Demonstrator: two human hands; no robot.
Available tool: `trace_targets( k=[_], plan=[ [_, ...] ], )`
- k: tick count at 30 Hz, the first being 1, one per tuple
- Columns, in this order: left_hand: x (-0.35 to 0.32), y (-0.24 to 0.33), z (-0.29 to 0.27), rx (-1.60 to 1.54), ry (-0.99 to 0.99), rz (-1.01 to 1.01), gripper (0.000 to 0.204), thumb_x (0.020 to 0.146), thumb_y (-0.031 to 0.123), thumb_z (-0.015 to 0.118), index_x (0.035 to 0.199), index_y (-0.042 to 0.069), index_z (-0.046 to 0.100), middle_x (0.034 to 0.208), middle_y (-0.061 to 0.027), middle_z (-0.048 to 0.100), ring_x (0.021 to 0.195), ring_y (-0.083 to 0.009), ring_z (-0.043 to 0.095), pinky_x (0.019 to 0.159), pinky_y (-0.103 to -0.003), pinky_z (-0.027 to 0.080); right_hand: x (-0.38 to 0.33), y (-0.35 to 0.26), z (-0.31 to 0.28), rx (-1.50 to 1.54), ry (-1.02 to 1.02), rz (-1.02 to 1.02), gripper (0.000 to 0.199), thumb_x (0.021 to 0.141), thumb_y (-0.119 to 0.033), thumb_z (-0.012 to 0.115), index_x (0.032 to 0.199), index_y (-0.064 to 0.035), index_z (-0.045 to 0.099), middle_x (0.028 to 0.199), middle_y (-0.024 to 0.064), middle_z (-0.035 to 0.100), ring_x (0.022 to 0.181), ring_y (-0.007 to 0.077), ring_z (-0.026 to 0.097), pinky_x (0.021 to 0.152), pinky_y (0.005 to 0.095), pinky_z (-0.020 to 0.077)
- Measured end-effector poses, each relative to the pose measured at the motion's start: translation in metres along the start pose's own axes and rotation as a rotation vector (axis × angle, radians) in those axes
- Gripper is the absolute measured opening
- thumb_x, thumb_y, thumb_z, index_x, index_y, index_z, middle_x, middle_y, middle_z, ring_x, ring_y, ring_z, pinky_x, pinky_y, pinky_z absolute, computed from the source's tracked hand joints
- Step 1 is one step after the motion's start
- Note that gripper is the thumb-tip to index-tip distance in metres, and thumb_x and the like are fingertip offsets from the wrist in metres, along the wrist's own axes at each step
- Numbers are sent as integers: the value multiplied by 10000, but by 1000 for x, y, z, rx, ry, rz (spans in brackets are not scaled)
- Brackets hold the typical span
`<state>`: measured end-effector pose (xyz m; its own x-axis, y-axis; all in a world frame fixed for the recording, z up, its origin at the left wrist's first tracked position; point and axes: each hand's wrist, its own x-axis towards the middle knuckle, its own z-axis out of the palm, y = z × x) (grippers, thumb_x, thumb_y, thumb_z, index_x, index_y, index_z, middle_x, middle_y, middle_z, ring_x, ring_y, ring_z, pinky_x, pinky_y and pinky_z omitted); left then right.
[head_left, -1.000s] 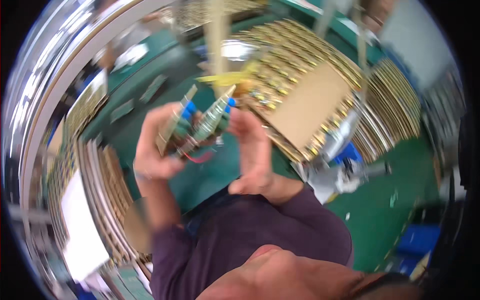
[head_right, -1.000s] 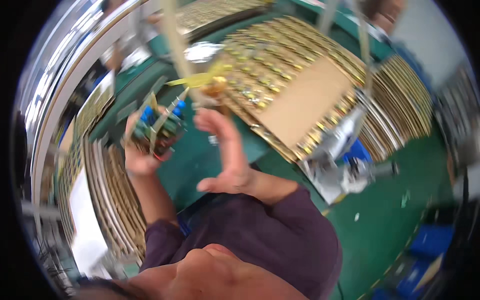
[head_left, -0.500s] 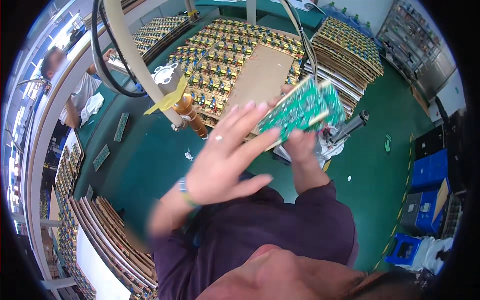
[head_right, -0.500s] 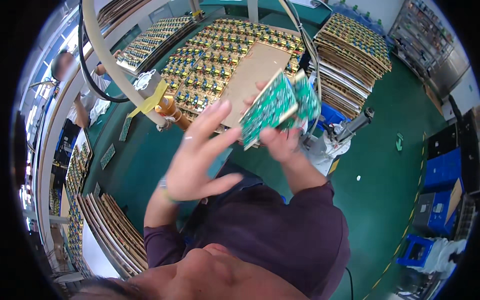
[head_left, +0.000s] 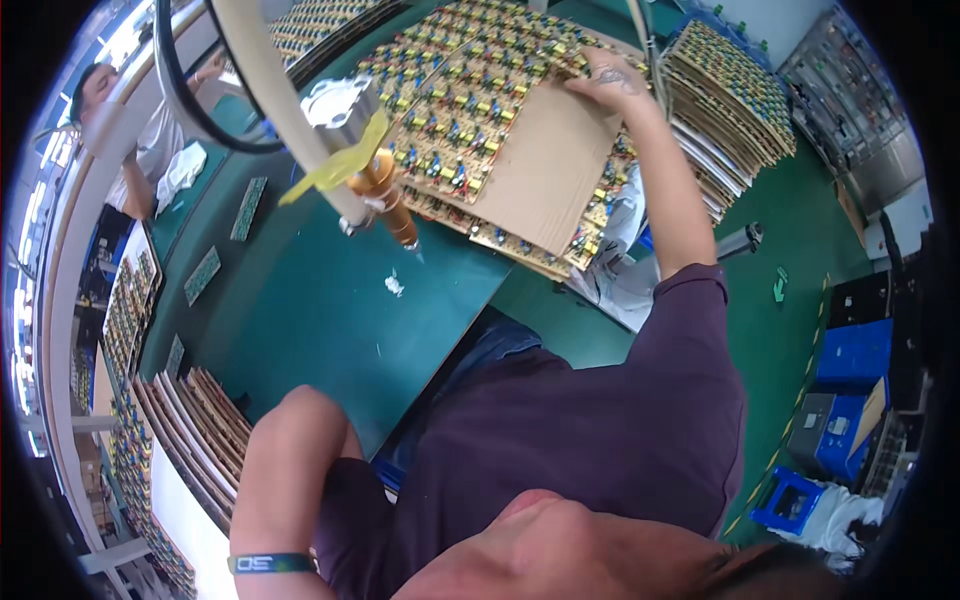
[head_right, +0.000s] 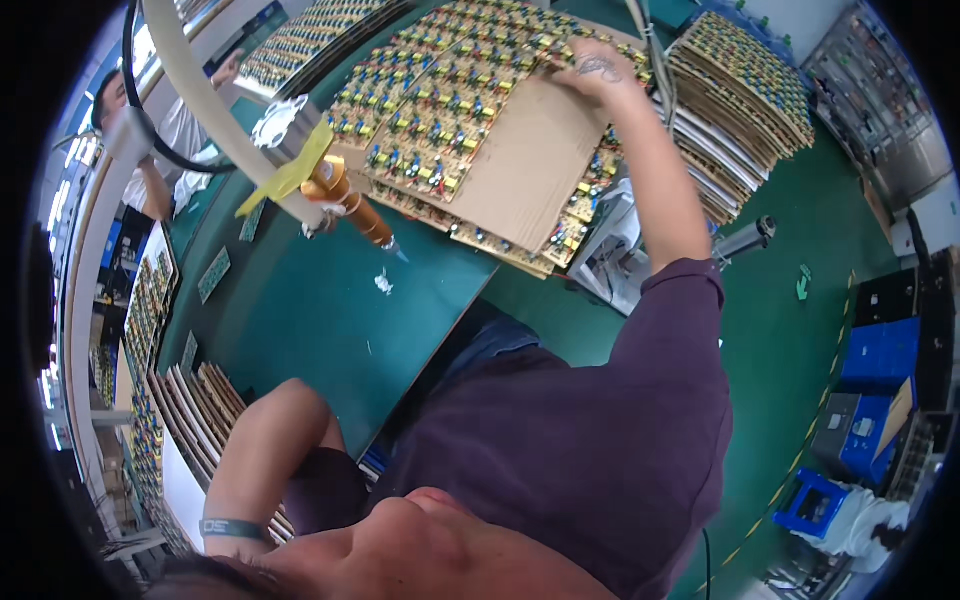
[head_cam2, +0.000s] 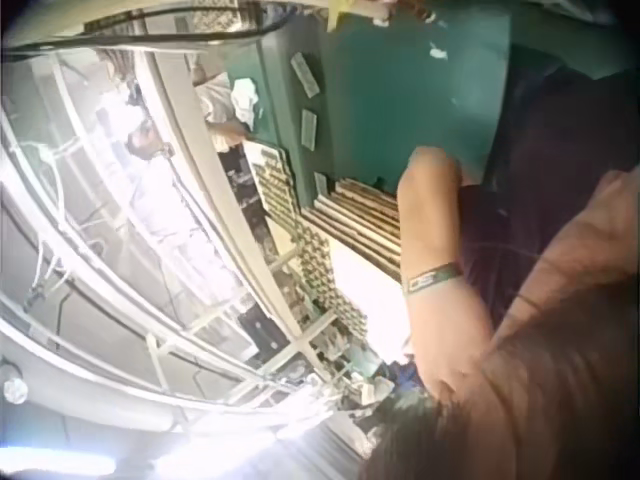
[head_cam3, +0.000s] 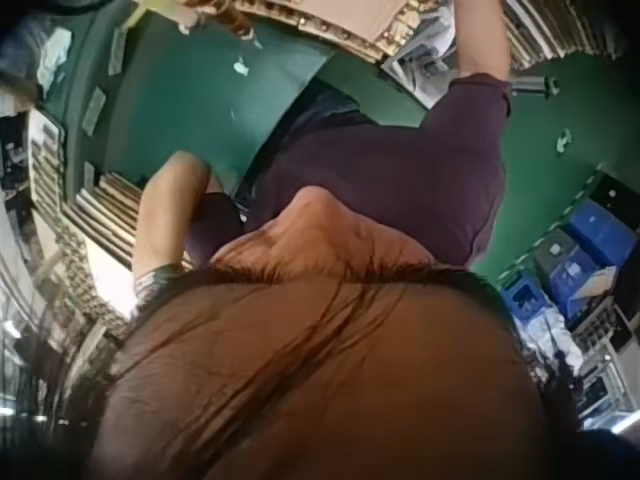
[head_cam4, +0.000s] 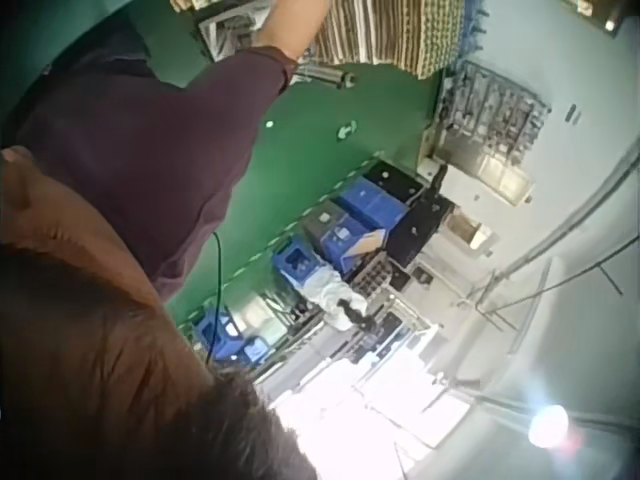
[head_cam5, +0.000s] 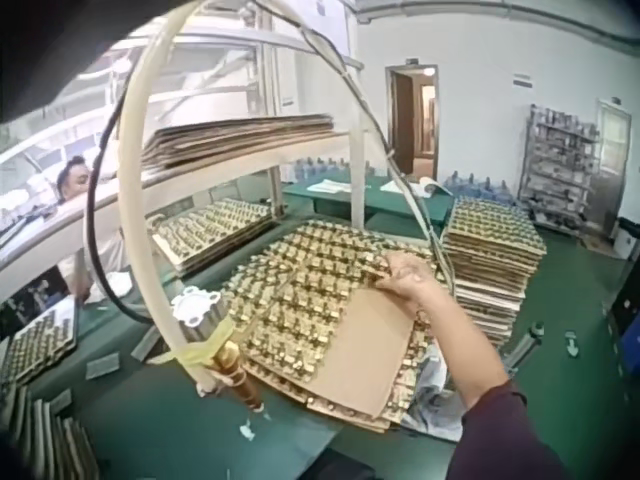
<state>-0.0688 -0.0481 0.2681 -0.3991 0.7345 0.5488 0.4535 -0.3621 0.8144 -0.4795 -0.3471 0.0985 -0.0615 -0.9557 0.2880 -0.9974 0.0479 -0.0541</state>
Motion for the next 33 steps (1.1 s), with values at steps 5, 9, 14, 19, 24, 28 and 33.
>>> trace_targets(
  k=[5,9,14,19,24,28,33],
  plan=[
    [-7,-7,33,45,215,-4,194,909,200,432,904,88,590,885,-71,616,844,-214,602,726,-373,476,22,7,24,23,-6,-158,722,730,-413,699,1330,-96,454,1325,173,490,1240,309,450,1029,377,362],
    [12,-5,85,100,549,-73,192,909,200,434,904,90,591,887,-72,615,842,-216,600,725,-372,474,21,39,17,-96,35,-267,678,754,-415,706,1292,-68,484,1326,164,488,1241,300,447,1041,371,347],
    [29,-13,110,177,810,-126,189,910,199,437,905,92,592,890,-73,613,839,-219,598,723,-370,472,25,46,36,-58,164,-294,607,821,-365,653,1279,-13,469,1288,209,504,1218,335,464,1028,366,353],
    [32,-11,120,198,925,-161,187,911,199,439,905,94,593,894,-75,612,837,-221,595,721,-369,470,35,55,55,-112,249,-358,692,826,-494,599,1300,-11,451,1285,214,506,1199,341,479,1006,370,374],
    [30,-8,125,223,997,-205,184,911,198,441,905,96,595,897,-76,611,835,-224,593,719,-367,467,5,35,42,-113,93,-136,579,873,-436,542,1282,-35,464,1274,221,501,1179,360,477,965,399,398],
    [24,-8,116,253,989,-239,182,912,198,443,906,98,596,899,-77,610,833,-226,591,717,-366,466,-32,10,28,-181,177,-185,709,835,-568,532,1268,-9,483,1272,227,493,1190,341,473,990,386,379],
    [6,1,109,240,897,-238,180,913,198,446,906,100,597,902,-79,608,830,-229,588,715,-365,463,-65,-6,-1,-243,210,-112,541,866,-458,541,1153,0,551,1172,209,548,1112,362,499,946,395,403]
  ],
)
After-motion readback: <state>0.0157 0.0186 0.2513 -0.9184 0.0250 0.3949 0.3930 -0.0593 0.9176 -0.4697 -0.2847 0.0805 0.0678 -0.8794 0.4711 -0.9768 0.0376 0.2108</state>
